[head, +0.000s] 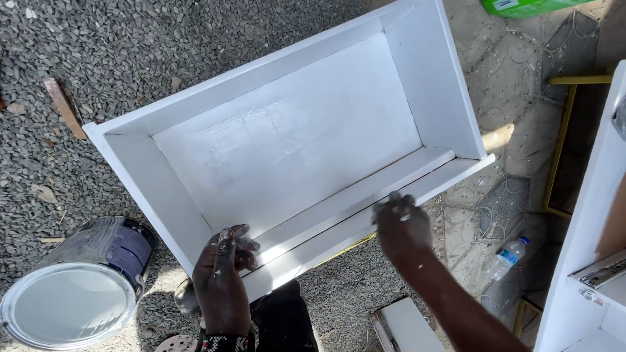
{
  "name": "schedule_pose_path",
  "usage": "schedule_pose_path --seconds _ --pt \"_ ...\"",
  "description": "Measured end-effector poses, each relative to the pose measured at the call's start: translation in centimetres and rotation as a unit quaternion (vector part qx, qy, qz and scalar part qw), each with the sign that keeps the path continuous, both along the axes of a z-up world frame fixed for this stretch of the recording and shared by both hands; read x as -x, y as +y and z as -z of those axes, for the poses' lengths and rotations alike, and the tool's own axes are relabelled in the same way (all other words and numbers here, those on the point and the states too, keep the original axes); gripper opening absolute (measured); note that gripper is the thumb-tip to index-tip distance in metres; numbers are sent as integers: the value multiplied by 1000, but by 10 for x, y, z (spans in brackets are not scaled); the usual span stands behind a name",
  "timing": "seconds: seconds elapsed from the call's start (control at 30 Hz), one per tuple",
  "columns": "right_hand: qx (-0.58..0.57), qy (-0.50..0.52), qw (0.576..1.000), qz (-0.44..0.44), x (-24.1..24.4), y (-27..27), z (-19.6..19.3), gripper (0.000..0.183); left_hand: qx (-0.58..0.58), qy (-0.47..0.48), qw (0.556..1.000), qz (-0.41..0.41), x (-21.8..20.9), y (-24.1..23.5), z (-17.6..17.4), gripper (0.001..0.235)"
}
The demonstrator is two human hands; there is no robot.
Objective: The person paints a white wooden drawer and a separate white panel using a sponge applicator. They repeatedly dip the sponge into a bucket of white paint and apply it to the edges, sides, and interior surfaces of the drawer, as well as the flat surface of the panel.
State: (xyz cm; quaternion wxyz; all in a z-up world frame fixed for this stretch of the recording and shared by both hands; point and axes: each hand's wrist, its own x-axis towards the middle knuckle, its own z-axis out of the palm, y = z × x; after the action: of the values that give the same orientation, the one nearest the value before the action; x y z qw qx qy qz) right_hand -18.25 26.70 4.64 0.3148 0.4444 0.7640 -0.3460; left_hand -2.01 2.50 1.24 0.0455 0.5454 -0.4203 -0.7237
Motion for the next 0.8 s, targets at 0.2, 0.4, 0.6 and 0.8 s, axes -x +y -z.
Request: schedule_pose_path --seconds 0.2,0.4,0.6,0.8 --pt "-324 -179 732 -572 30 75 23 45 12 -19 999 33 -3 2 -3 38" --pt "87 -124 803 -577 -92 -100 1 28 41 3 997 -57 -22 -30 4 37" --pt "138 -110 878 -446 -116 -183 -21 33 42 -135 972 -188 -59 -70 1 46" --pt "67 -167 954 -238 -158 -161 -1 46 72 -152 963 -210 -113 -66 17 44"
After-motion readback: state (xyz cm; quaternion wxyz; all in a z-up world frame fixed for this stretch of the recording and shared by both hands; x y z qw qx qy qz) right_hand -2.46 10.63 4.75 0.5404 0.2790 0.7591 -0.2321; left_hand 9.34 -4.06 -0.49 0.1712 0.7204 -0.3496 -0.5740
